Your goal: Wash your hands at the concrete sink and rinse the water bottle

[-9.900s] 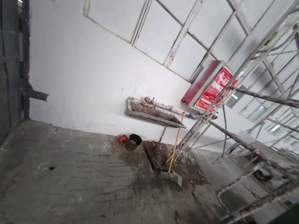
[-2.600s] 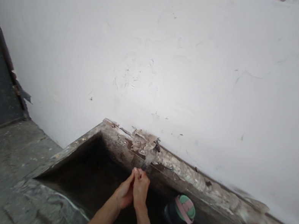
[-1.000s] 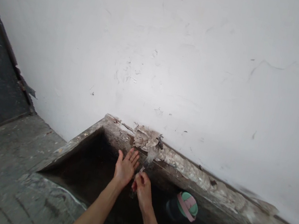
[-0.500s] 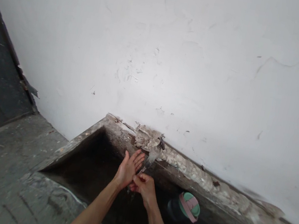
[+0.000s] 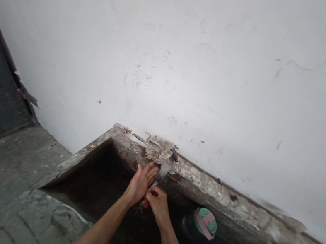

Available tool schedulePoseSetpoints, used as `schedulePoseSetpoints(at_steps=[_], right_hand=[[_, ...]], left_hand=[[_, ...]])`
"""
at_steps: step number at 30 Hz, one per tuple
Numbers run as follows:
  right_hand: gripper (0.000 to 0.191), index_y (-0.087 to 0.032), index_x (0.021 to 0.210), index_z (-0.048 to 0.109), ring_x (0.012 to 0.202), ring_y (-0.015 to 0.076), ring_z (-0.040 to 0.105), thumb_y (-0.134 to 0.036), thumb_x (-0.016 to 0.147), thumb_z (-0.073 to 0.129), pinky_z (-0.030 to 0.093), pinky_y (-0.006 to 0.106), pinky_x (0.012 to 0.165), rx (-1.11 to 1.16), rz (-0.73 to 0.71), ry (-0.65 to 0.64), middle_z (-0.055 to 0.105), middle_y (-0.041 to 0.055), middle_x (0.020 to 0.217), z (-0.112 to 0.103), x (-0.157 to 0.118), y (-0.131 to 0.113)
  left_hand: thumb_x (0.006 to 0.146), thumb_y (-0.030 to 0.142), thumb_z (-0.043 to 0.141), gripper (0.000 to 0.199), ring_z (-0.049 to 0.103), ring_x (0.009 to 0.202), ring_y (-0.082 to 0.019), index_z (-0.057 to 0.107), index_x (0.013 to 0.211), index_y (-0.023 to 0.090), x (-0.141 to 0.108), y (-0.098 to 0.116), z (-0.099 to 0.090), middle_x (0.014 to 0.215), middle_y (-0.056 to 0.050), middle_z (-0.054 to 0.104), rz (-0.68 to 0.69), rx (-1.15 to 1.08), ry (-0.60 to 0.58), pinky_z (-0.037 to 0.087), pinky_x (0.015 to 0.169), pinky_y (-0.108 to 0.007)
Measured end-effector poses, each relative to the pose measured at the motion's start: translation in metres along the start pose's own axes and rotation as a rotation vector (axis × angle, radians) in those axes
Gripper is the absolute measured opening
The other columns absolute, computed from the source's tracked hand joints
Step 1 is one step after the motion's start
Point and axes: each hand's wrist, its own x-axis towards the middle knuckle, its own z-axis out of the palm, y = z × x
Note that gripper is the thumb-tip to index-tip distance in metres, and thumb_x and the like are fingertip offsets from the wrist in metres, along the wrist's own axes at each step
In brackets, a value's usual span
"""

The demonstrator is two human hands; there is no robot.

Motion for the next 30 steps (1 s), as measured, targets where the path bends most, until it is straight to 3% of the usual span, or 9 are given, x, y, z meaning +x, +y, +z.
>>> schedulePoseSetpoints(at_steps=[6,12,17,20,25,27,30], right_hand=[[0.022,-0.016,0.056,0.047,0.038,0.0058,0.042,-0.031,0.065,0.062,0.03,0.019,0.039,0.247,-0.016,0.036,0.049,-0.0072,0.042,0.003,0.001,0.002],[0.026,-0.017,0.059,0.045,0.039,0.0044,0.037,-0.033,0.063,0.065,0.025,0.019,0.039,0.416,-0.007,0.071,0.045,-0.0087,0.046,0.006,0.002,0.012],[0.02,-0.017,0.062,0.048,0.042,0.0046,0.037,-0.028,0.062,0.064,0.027,0.02,0.043,0.461,-0.016,0.085,0.048,-0.0075,0.05,0.002,0.0,0.006],[0.015,-0.017,0.065,0.049,0.044,0.0061,0.042,-0.029,0.065,0.058,0.031,0.021,0.044,0.455,0.044,0.098,0.052,-0.005,0.054,0.0,0.0,0.007],[0.03,-0.017,0.06,0.051,0.042,0.0094,0.045,-0.044,0.068,0.06,0.032,0.022,0.041,0.314,0.063,0.133,0.052,-0.0029,0.051,0.009,0.002,0.017],[0.03,-0.018,0.068,0.054,0.054,0.0133,0.054,-0.043,0.061,0.069,0.041,0.024,0.049,0.261,0.016,0.164,0.057,-0.0023,0.058,0.012,0.008,0.019],[0.041,-0.02,0.088,0.058,0.085,0.0216,0.06,-0.047,0.06,0.07,0.047,0.034,0.079,0.219,-0.016,0.226,0.066,0.0038,0.086,0.012,0.021,0.022]], left_hand=[[0.077,0.068,0.038,0.062,0.047,0.116,-0.026,0.049,0.116,0.021,0.001,0.004,-0.007,0.129,-0.014,0.046,-0.012,-0.363,0.071,0.042,0.087,-0.035],[0.079,0.064,0.037,0.058,0.044,0.119,-0.033,0.051,0.108,0.016,0.005,-0.007,-0.02,0.129,-0.019,0.045,0.027,-0.487,0.109,0.046,0.083,-0.043],[0.08,0.063,0.037,0.058,0.042,0.122,-0.034,0.049,0.109,0.013,0.006,-0.008,-0.03,0.13,-0.023,0.043,0.091,-0.501,0.268,0.046,0.085,-0.044],[0.08,0.064,0.036,0.065,0.039,0.124,-0.036,0.046,0.114,0.01,0.006,-0.006,-0.032,0.133,-0.026,0.039,0.112,-0.521,0.229,0.044,0.09,-0.046],[0.082,0.062,0.035,0.066,0.039,0.124,-0.033,0.044,0.12,0.009,0.009,-0.007,-0.027,0.133,-0.023,0.041,0.101,-0.516,0.159,0.044,0.093,-0.042],[0.084,0.059,0.031,0.062,0.041,0.123,-0.031,0.048,0.117,0.009,0.01,-0.012,-0.022,0.131,-0.021,0.045,0.111,-0.486,0.215,0.045,0.093,-0.039],[0.087,0.053,0.033,0.053,0.043,0.122,-0.027,0.053,0.111,0.01,0.007,-0.024,-0.012,0.127,-0.018,0.049,0.078,-0.439,0.293,0.043,0.097,-0.036]])
